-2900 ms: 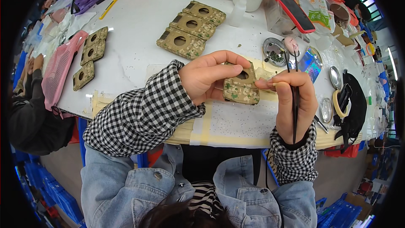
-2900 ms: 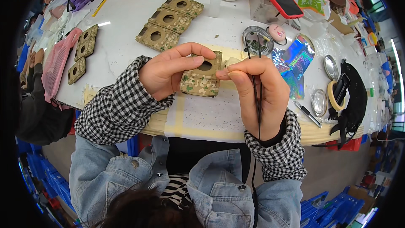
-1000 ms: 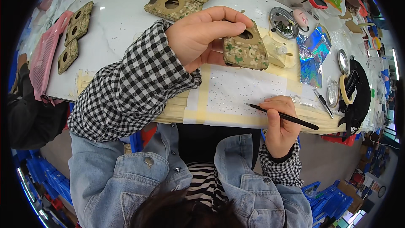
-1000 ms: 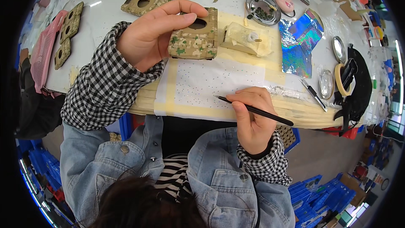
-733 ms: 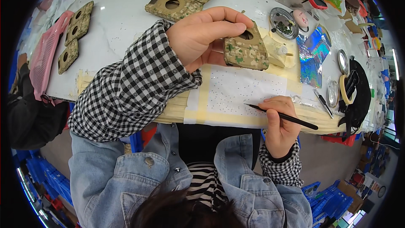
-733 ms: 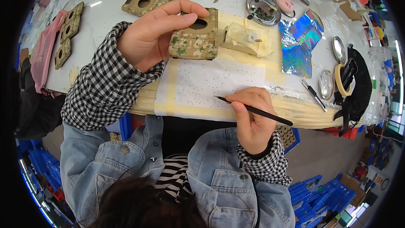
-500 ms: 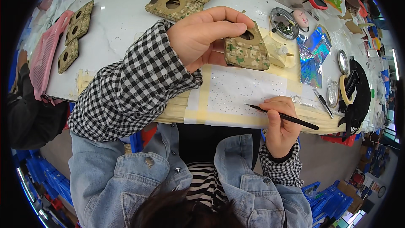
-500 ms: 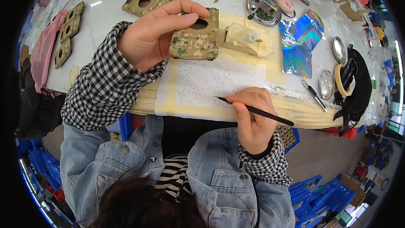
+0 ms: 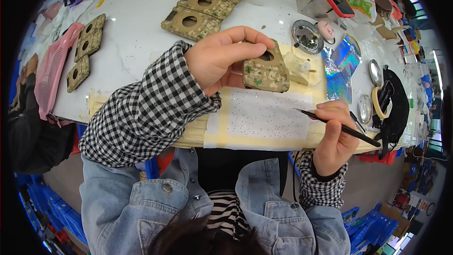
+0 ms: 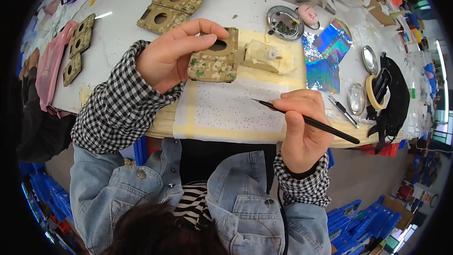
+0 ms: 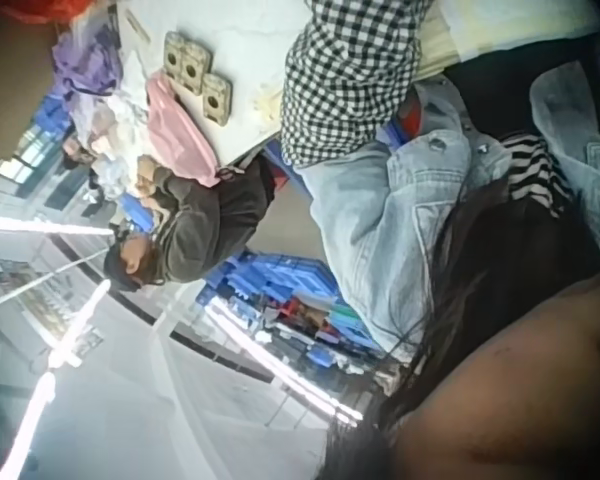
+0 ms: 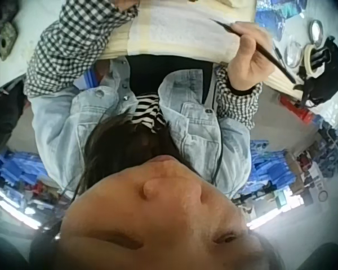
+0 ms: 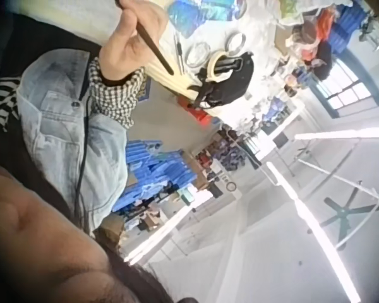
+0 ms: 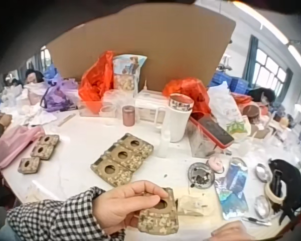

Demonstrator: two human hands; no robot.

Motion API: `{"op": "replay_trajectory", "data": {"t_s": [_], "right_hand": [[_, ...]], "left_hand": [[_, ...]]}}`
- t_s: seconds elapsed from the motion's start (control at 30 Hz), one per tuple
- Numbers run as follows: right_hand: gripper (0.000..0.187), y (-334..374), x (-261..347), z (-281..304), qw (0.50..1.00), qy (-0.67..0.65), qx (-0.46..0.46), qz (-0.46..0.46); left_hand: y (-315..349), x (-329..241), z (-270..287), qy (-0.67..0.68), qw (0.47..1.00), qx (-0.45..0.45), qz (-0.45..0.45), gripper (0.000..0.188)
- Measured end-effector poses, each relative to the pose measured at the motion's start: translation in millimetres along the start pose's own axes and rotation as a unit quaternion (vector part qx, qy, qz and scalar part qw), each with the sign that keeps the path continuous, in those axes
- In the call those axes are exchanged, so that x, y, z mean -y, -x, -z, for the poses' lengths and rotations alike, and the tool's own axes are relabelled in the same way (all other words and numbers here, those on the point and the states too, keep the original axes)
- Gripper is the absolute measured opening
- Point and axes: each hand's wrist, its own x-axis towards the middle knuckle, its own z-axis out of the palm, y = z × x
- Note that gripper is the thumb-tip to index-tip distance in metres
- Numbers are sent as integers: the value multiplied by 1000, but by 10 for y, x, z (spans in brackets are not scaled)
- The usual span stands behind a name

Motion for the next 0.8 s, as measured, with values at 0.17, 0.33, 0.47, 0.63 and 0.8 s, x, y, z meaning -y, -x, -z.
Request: {"op": "replay_trajectory", "data": {"t_s": [0.17, 0.33, 0.47, 0.63, 0.8], "right_hand": [[23, -346, 127, 16, 996, -11, -6, 84], [22, -529, 143, -114, 992, -44, 29, 119], [20, -512, 123, -160, 993, -77, 58, 71], [19, -516, 87, -154, 991, -83, 78, 72], [18, -537, 72, -165, 989, -86, 88, 79]], "left_hand": [[-12, -15, 13, 18, 999, 22, 21, 21], [9, -35, 4, 1, 999, 17, 33, 22], [17, -34, 11, 16, 999, 28, 44, 23], [16, -36, -6, 18, 998, 30, 47, 23], [28, -45, -9, 31, 998, 36, 46, 24]]}}
